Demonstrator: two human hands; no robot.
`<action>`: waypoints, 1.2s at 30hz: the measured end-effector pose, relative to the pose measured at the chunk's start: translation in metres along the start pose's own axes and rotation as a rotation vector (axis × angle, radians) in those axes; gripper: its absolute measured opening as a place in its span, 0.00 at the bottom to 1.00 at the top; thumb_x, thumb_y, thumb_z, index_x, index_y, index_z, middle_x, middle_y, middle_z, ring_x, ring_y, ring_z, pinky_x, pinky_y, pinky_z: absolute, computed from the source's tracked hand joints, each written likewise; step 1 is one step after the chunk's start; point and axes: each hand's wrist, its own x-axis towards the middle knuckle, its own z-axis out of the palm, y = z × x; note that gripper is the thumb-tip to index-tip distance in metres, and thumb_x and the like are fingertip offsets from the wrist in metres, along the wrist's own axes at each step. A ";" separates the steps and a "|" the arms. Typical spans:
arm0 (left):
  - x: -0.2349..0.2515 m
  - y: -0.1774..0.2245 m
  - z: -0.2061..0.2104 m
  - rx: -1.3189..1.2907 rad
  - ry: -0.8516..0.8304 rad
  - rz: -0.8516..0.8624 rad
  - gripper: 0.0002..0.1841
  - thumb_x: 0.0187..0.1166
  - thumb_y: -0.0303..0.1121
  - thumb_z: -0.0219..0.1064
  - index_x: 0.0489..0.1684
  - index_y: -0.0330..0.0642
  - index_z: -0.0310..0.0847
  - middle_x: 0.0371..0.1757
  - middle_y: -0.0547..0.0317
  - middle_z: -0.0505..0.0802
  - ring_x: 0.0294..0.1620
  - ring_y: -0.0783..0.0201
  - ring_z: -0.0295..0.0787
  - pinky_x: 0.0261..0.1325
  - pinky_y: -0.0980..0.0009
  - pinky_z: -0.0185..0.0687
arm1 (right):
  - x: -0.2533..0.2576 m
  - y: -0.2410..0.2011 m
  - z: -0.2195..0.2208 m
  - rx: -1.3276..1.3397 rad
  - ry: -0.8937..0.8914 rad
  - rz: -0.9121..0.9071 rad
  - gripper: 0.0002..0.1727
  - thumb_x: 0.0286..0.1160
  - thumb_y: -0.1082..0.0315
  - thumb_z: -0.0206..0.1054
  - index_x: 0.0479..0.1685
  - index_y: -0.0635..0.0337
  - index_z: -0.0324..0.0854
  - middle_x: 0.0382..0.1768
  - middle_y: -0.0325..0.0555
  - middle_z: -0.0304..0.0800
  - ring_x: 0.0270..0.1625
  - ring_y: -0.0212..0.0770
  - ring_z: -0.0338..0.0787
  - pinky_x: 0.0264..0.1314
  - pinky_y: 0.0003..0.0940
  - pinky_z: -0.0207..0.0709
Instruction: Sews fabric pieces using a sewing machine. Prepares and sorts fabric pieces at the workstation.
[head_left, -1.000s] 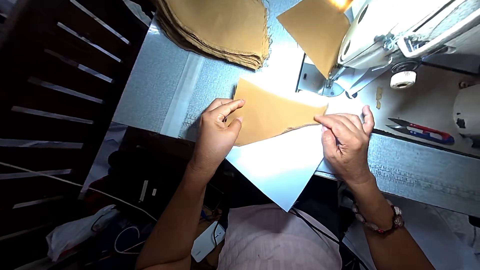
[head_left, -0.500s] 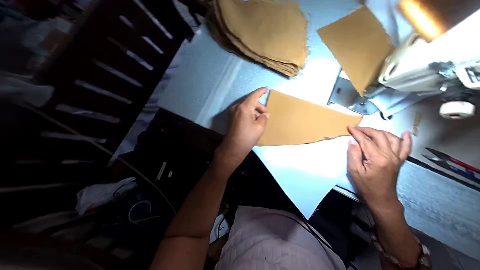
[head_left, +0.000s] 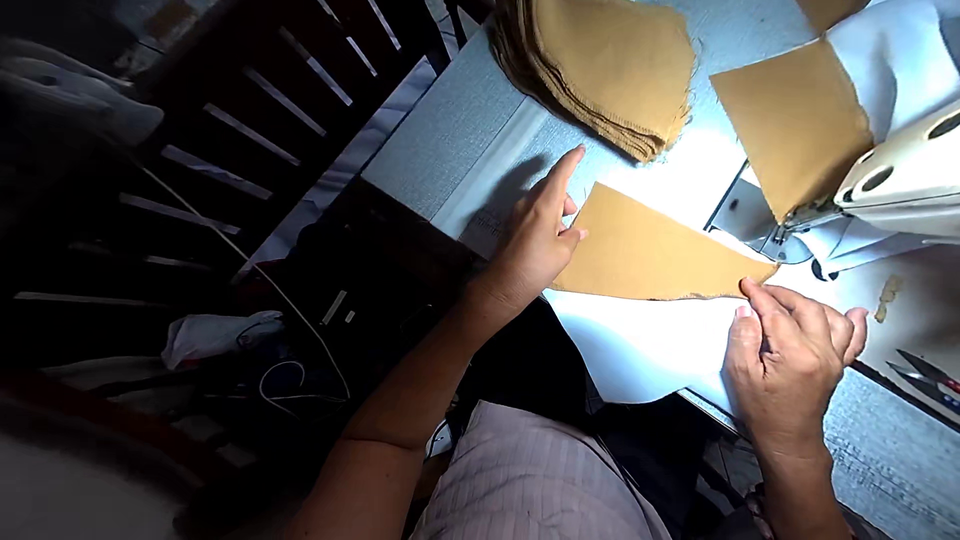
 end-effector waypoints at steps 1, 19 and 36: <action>0.001 0.001 0.000 0.008 -0.007 0.006 0.43 0.71 0.20 0.75 0.90 0.37 0.58 0.50 0.45 0.88 0.31 0.64 0.86 0.35 0.72 0.84 | 0.000 0.000 0.000 -0.001 0.001 -0.002 0.24 0.84 0.64 0.50 0.60 0.68 0.89 0.57 0.67 0.90 0.66 0.70 0.84 0.83 0.74 0.44; 0.059 0.046 0.064 0.135 -0.655 1.106 0.18 0.81 0.22 0.55 0.63 0.33 0.87 0.71 0.43 0.89 0.78 0.41 0.80 0.83 0.46 0.68 | 0.000 -0.003 0.003 -0.038 0.005 0.013 0.20 0.81 0.61 0.56 0.50 0.62 0.92 0.56 0.58 0.90 0.66 0.63 0.84 0.83 0.75 0.47; 0.055 0.014 0.084 0.219 -0.620 1.172 0.28 0.93 0.42 0.43 0.76 0.28 0.76 0.82 0.37 0.79 0.85 0.40 0.71 0.89 0.47 0.58 | 0.019 0.011 -0.022 -0.053 -0.111 -0.046 0.19 0.76 0.63 0.62 0.56 0.67 0.89 0.47 0.59 0.90 0.56 0.63 0.89 0.79 0.79 0.51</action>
